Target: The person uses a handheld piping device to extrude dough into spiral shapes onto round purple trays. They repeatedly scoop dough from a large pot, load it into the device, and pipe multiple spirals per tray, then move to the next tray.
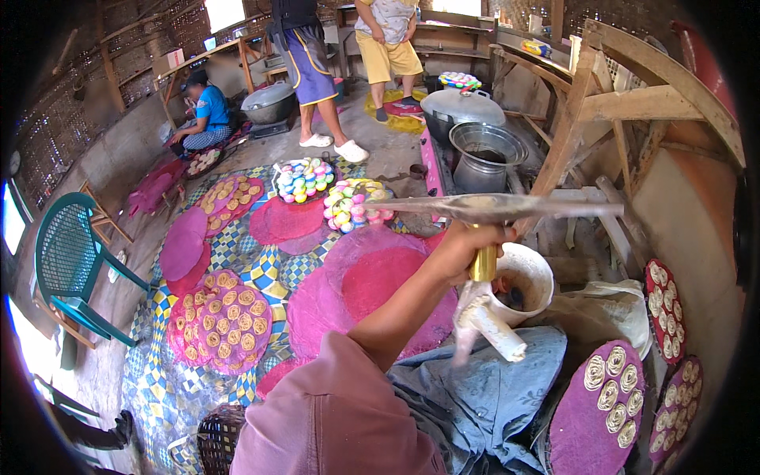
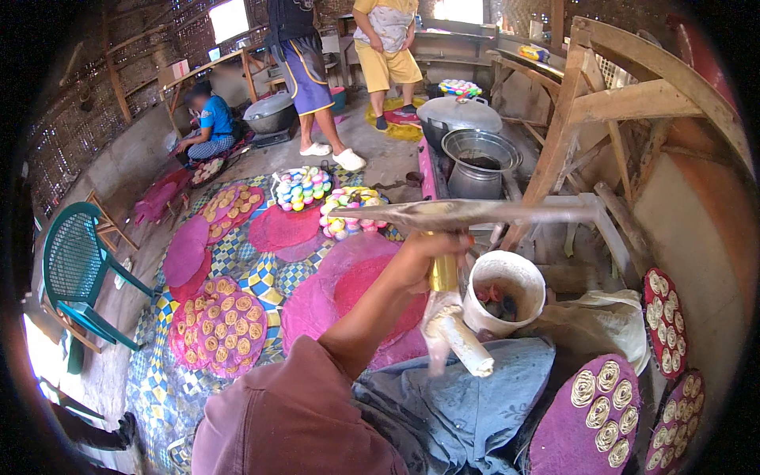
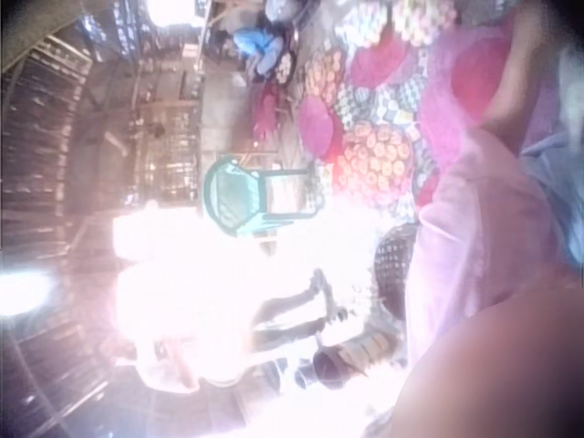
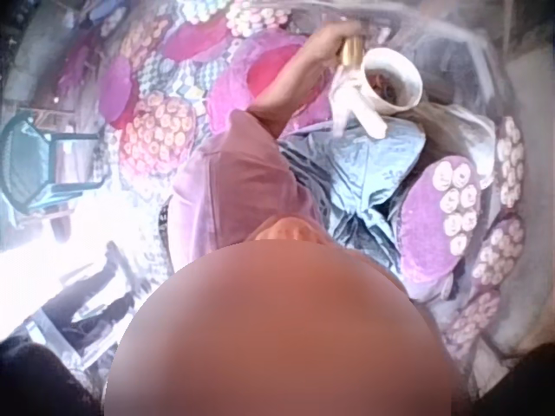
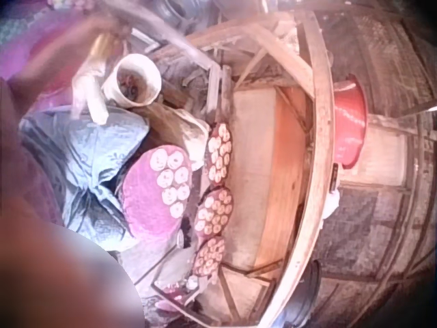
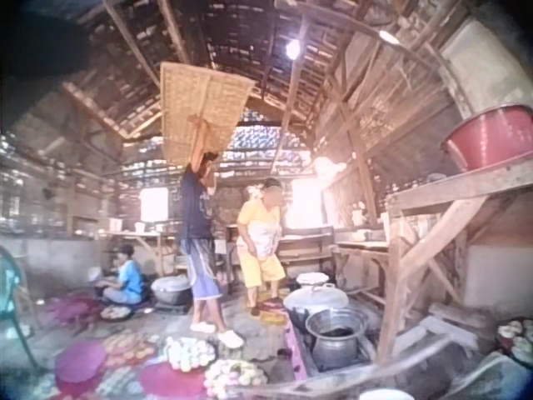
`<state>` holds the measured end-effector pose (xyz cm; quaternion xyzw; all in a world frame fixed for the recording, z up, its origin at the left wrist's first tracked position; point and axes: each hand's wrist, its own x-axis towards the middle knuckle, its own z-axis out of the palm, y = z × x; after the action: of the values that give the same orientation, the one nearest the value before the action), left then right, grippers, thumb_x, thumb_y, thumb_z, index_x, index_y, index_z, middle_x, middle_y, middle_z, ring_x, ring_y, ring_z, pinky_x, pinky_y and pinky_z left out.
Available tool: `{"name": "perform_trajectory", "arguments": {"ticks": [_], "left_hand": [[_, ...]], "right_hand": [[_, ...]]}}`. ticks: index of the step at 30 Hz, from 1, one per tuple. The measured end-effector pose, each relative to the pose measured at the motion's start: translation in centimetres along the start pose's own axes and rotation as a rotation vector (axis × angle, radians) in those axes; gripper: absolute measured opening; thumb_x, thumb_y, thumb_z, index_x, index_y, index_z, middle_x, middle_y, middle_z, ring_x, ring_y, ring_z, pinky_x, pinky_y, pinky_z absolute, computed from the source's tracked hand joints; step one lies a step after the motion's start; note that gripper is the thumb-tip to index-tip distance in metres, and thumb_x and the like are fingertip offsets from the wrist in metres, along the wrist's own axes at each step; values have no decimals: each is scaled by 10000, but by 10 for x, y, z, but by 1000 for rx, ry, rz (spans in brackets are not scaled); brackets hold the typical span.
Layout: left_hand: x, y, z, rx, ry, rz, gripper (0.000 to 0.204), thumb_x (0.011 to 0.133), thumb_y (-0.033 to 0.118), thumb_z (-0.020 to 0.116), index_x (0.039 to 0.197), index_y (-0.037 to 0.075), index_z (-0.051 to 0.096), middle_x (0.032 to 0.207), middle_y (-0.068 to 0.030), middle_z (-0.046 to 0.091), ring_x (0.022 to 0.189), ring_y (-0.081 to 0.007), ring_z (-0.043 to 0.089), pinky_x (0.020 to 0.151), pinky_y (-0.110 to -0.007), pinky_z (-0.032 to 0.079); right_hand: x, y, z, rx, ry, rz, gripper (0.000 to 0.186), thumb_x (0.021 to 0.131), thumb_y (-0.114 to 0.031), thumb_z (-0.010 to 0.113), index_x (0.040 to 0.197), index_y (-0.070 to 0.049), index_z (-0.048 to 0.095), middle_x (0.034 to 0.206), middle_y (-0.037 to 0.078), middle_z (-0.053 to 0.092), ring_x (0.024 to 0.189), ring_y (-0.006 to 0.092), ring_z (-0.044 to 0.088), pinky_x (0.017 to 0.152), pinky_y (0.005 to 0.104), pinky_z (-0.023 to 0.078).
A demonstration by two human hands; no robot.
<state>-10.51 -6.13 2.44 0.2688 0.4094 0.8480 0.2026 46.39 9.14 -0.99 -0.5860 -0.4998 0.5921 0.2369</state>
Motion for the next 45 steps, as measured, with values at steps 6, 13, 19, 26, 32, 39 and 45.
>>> {"name": "perform_trajectory", "arguments": {"ticks": [6,13,19,26,32,39,45], "left_hand": [[6,-13,18,-603,-102,-187,173,800,246,633,775,123,514,674,16,465,613,-110,498,545,-278,417],[-35,-94,146,-1086,-413,-563,194,869,234,549,737,146,436,704,46,426,654,-92,458,604,-297,395],[-49,-134,161,-348,-444,-495,278,812,167,658,1043,37,575,974,-60,610,946,-225,594,888,-361,464],[-42,-125,144,500,-1033,72,312,750,133,771,1035,73,661,950,-66,694,845,-197,681,761,-318,544],[-51,-81,172,821,-1282,-24,335,744,306,790,982,104,668,865,-63,702,791,-218,695,717,-341,537],[-82,-105,158,179,-1495,-310,490,798,136,756,1242,96,551,1237,-93,583,1173,-240,557,997,-383,435],[-99,-138,136,167,-1299,-411,518,779,141,769,1247,88,553,1229,-120,581,1165,-257,547,1007,-395,412]], "right_hand": [[-17,22,4,58,79,19,380,963,-281,583,1201,13,543,775,0,571,645,78,515,519,217,399],[2,-3,116,450,-540,-319,1056,825,-815,330,1417,60,352,1370,277,462,1223,396,496,1050,512,347],[-2,-41,205,1563,-1064,439,1058,786,-786,480,1451,2,241,1235,360,458,614,284,586,427,326,523],[11,-72,136,671,-226,-413,696,885,-540,474,1245,54,431,717,87,578,409,102,451,350,218,371],[-5,-135,139,-531,-77,-1113,859,812,-454,654,1367,92,292,1113,232,558,968,354,619,823,441,507],[-14,-133,156,-763,-287,-1106,816,765,-415,718,1333,63,381,975,220,571,603,354,646,543,397,559],[10,-111,155,-522,-528,-708,1114,725,-607,740,1425,83,215,1293,298,452,1237,384,491,1009,447,440]]}}
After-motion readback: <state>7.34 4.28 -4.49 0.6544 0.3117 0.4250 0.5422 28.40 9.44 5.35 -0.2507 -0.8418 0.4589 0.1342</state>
